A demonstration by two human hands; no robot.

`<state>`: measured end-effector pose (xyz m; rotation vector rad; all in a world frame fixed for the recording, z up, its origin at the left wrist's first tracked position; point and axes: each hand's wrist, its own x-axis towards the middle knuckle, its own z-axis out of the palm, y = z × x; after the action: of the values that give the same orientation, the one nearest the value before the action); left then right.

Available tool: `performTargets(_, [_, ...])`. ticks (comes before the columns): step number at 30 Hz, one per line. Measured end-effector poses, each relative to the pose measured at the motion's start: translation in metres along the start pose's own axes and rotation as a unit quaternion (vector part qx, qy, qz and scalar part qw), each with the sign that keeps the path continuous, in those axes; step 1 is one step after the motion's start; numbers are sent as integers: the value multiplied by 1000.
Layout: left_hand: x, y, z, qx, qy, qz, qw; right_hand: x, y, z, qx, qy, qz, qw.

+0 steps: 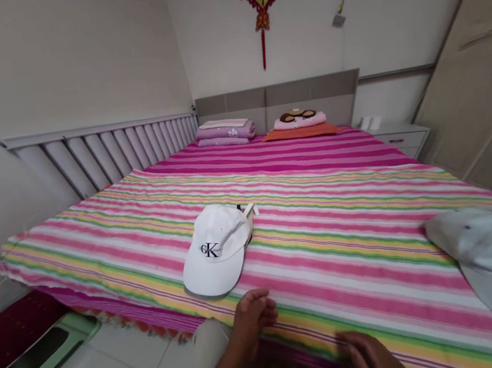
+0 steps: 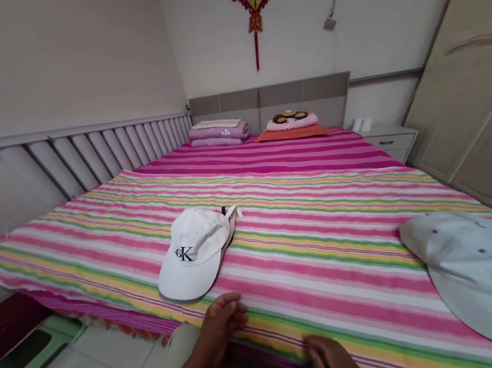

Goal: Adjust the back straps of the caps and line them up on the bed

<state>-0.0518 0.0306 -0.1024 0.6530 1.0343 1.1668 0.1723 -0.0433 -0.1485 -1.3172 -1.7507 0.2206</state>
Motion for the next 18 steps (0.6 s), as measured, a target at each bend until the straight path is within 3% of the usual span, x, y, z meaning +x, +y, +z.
performTargets(3, [-3,3,-27,-13,39,0,999,34,-28,20,89,-49,65,993])
performTargets(5, [-3,4,-40,-21,57,-3,998,62,-46,38,173,-83,138,972])
performTargets(7, [-3,4,-49,-25,73,-10,997,92,-61,61,297,-123,218,922])
performTargets(8, [-3,4,-52,-27,80,-14,996,106,-67,73,367,-129,276,879])
performTargets(13, [-1,2,-62,-38,77,-29,996,165,-79,129,418,-155,358,820])
performTargets(18, [3,0,-71,-16,58,-54,997,193,-78,153,446,-150,386,794])
